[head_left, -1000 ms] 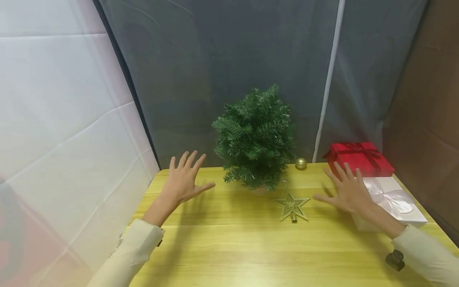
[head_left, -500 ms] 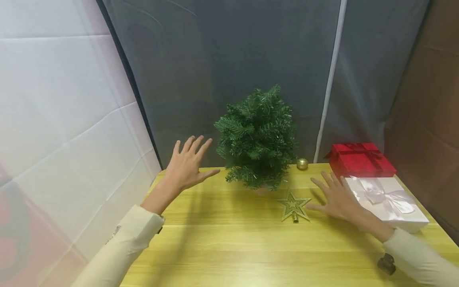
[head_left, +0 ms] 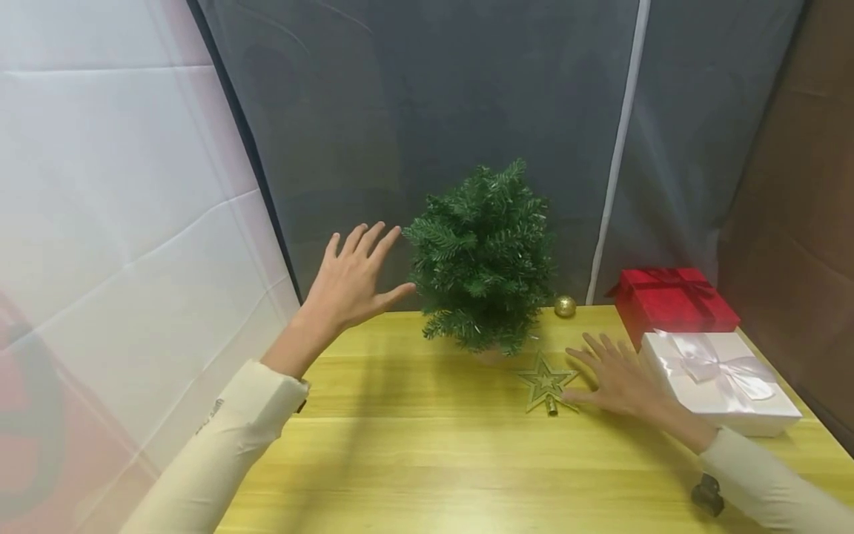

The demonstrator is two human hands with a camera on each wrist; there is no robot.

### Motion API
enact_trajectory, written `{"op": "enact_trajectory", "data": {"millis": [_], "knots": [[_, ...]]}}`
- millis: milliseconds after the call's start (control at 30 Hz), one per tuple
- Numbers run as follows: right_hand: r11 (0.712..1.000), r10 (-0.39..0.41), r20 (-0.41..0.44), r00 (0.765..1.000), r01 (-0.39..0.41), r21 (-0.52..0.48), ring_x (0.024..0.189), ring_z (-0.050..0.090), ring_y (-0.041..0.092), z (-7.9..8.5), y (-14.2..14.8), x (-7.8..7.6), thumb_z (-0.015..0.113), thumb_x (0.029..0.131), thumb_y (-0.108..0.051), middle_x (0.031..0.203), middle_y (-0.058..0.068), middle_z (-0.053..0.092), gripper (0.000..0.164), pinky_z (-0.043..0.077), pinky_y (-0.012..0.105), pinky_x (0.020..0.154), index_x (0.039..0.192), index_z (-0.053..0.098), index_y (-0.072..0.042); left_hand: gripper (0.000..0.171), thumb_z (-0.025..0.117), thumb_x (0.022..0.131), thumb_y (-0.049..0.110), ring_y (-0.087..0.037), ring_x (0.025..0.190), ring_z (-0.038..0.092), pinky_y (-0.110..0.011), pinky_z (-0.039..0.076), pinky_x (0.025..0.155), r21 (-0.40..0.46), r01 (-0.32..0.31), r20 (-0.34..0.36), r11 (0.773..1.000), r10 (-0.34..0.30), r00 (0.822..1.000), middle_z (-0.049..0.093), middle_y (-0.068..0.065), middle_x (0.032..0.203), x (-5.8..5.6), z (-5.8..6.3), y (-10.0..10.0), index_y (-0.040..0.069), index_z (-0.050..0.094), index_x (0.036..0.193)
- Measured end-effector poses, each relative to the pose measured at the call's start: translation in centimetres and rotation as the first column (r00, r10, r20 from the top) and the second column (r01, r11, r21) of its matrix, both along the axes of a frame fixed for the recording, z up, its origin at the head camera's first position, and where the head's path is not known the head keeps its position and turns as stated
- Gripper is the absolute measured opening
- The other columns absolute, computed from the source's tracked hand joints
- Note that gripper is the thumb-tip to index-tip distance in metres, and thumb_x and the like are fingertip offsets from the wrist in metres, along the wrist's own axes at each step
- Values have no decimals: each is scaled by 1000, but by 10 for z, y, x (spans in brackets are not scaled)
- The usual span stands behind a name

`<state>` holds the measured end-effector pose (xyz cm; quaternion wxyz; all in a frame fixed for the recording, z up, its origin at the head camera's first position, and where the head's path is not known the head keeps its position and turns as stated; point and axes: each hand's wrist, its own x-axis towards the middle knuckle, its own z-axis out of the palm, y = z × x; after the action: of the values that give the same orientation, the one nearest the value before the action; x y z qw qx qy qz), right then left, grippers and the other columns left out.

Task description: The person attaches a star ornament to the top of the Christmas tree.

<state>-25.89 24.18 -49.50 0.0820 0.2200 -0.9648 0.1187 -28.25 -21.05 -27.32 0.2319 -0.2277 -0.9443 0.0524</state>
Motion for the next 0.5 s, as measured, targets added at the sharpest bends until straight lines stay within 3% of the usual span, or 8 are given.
{"op": "enact_trajectory", "data": {"millis": [133, 500], "knots": [[996, 44, 38, 998, -41, -76, 147, 22, 62, -4, -2, 0, 78, 86, -60, 160, 34, 33, 84, 13, 74, 118, 148, 58, -7, 95, 57, 95, 73, -39, 153, 29, -66, 21, 122, 44, 16, -12, 999, -16, 1000, 31, -14, 168, -1, 12, 3, 23, 22, 168], [994, 80, 50, 996, -75, -79, 142, 31, 63, -10, -6, -2, 78, 86, -59, 153, 38, 41, 75, 22, 74, 116, 136, 67, -5, 88, 50, 100, 69, -38, 152, 33, -62, 23, 123, 124, 70, -30, 990, -66, 997, 35, -12, 166, -3, 37, 18, 25, 18, 168]]}}
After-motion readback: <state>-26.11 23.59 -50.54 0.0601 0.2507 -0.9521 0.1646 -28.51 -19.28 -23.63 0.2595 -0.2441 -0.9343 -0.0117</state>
